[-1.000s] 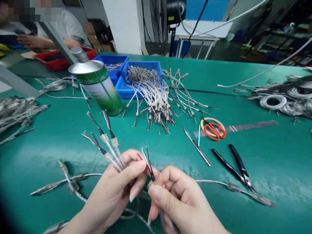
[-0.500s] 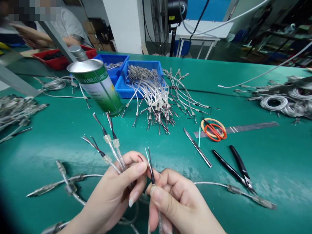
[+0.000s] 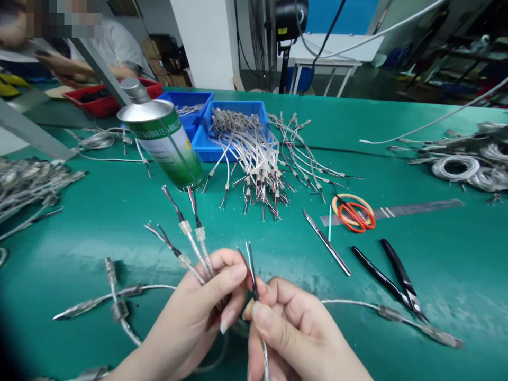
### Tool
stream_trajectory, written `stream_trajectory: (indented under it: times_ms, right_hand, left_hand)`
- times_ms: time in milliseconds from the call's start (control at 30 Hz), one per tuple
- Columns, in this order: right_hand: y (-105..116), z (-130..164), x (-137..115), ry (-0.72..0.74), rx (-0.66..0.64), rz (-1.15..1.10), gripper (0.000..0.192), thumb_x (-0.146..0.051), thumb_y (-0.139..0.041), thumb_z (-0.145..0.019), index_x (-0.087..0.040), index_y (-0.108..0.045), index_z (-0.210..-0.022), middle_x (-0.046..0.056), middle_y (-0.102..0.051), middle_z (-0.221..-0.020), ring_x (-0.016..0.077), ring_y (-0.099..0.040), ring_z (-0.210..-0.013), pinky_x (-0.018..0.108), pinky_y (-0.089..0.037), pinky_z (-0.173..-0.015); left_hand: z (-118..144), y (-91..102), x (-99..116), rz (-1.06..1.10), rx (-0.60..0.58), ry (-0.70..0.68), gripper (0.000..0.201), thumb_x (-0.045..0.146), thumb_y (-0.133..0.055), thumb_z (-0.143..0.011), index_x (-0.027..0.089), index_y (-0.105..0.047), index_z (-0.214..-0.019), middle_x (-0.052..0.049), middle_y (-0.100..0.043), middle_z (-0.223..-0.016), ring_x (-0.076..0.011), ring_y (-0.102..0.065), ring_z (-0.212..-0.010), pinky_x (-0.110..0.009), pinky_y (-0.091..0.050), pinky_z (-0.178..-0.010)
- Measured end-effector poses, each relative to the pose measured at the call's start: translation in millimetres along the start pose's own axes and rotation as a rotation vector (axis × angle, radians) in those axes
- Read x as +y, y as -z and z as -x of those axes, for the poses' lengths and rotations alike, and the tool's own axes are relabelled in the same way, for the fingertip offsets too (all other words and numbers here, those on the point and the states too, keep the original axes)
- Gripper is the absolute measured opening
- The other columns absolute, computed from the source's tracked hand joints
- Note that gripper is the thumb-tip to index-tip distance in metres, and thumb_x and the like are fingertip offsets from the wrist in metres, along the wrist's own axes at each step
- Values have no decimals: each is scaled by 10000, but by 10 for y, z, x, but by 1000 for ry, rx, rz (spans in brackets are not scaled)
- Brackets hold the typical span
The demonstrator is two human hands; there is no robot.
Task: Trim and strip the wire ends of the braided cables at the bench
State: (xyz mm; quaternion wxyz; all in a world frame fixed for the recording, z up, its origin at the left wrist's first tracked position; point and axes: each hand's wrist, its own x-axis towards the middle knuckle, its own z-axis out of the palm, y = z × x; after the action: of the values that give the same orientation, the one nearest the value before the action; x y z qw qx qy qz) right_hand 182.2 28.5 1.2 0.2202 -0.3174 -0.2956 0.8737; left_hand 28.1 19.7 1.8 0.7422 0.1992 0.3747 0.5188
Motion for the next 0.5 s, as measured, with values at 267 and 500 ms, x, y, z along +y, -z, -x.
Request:
stream_trajectory:
  times_ms: [267, 500]
  right_hand:
    - [-25, -5, -20, -27, 60, -93, 283, -390, -646, -876, -144, -505, -881, -8, -595, -557, -7, -381, -348, 43, -310, -340]
    - [-8, -6, 0, 5, 34, -134, 246, -355, -615, -904, -131, -532, -848, -3, -599, -575, -13, -394, -352, 47, -339, -353]
  left_hand:
    - [-20, -12, -2, 37, 2, 16, 142, 296, -585, -867, 168, -543, -822, 56, -469, -519, -46, -320, -450, -184, -199, -432]
    - [-22, -42, 15, 96, 18, -34, 105, 171, -507, -884, 136, -580, -817, 8, -547, -663, -63, -444, -552, -166, -357, -514]
